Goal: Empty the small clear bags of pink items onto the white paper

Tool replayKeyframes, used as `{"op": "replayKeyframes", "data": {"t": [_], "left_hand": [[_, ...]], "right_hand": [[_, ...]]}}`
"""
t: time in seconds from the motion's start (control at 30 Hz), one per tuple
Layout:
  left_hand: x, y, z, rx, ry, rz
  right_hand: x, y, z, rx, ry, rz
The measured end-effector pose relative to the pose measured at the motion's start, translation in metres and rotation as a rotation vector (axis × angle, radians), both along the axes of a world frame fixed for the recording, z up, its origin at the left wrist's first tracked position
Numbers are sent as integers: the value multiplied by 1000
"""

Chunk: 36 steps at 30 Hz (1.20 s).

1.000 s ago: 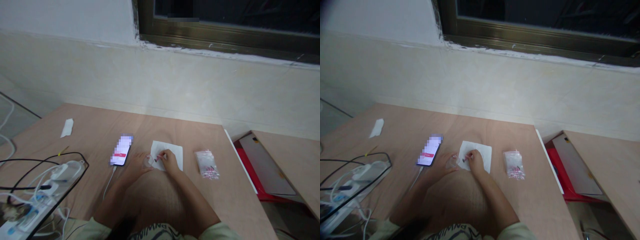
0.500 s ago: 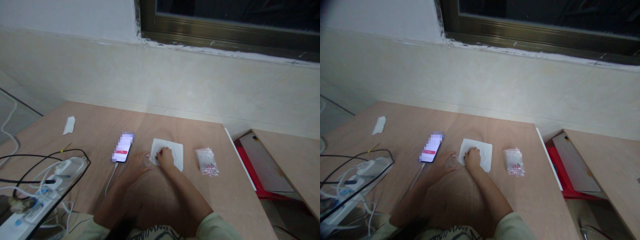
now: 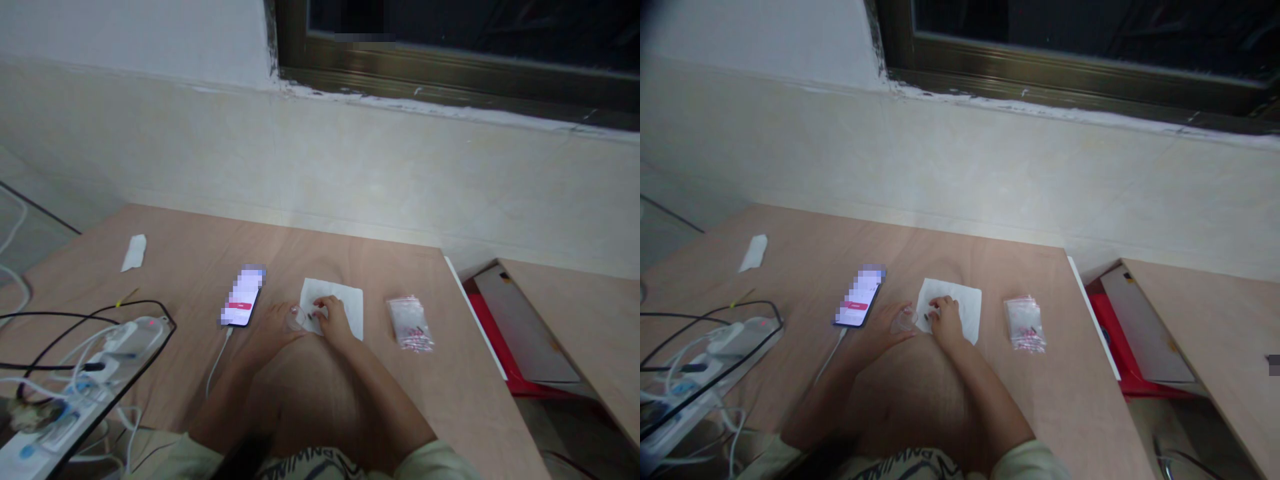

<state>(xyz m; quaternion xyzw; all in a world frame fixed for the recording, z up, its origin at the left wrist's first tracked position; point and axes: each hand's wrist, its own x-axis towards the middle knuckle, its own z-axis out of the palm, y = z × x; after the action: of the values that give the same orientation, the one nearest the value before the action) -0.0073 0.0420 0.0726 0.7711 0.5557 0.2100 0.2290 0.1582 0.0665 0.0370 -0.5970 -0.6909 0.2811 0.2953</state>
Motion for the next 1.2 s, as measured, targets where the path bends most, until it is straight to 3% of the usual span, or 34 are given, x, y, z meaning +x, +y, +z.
{"op": "replayKeyframes", "data": {"t": [0.23,0.37,0.53,0.67,0.83,1.2], "left_hand": [[-4,5,3,-20,-1,-8],[-2,5,1,-20,15,-19],[0,1,0,0,-2,-40],[-3,-5,-1,4,-38,1],[-8,-11,-7,8,-51,41],[-6,-11,-5,-32,-61,22]], "right_hand": [[7,10,-16,-46,-75,75],[6,4,-3,-28,45,8],[-5,-9,16,31,224,62],[-3,-9,0,44,152,-31],[3,-1,-26,-20,24,23],[2,2,-22,-29,-42,51]]}}
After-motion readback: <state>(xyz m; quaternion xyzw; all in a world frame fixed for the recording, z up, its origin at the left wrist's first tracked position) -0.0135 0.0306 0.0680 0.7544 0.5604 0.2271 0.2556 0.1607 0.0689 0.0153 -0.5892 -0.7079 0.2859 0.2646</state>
